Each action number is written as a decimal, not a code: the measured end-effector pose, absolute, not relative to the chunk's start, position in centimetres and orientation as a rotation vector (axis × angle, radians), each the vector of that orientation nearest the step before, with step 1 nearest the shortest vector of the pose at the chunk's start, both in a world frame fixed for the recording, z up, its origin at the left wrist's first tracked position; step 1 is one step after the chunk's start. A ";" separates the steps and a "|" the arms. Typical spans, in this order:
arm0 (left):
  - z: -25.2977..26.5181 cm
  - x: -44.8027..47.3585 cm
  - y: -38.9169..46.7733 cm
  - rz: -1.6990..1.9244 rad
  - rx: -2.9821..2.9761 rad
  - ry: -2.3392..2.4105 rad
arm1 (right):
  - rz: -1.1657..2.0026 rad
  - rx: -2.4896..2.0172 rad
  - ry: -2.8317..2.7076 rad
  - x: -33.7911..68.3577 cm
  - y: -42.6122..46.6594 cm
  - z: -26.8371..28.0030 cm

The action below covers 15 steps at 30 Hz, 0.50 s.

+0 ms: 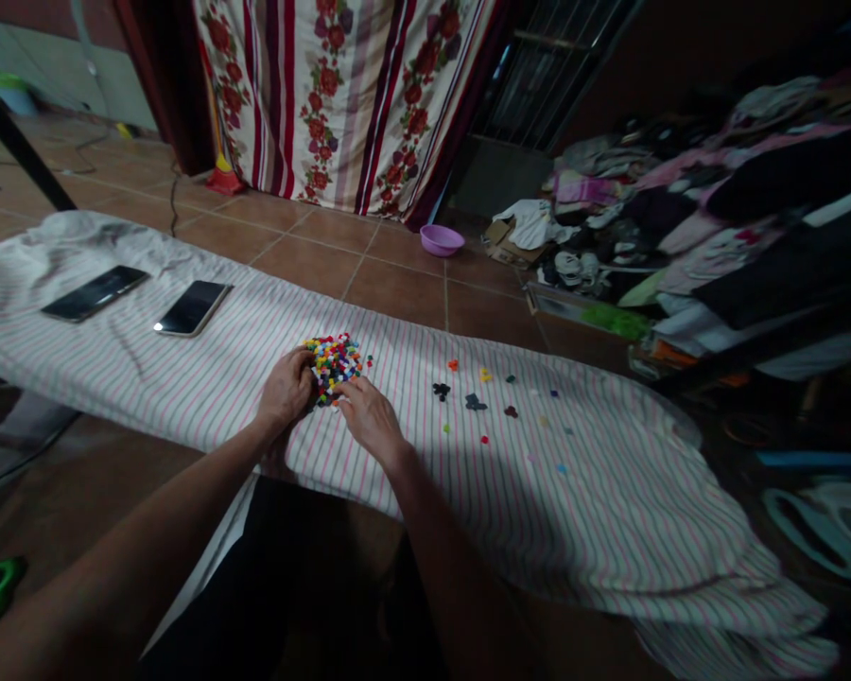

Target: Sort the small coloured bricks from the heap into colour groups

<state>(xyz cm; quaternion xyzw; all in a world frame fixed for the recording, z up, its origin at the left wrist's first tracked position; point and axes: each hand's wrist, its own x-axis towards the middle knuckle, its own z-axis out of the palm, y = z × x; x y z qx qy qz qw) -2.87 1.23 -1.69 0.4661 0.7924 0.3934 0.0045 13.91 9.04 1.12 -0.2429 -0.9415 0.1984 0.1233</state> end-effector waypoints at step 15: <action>-1.8 -2.6 0.5 1.340 1.813 2.424 | 0.535 -0.764 -2.726 13.7 8.5 1.5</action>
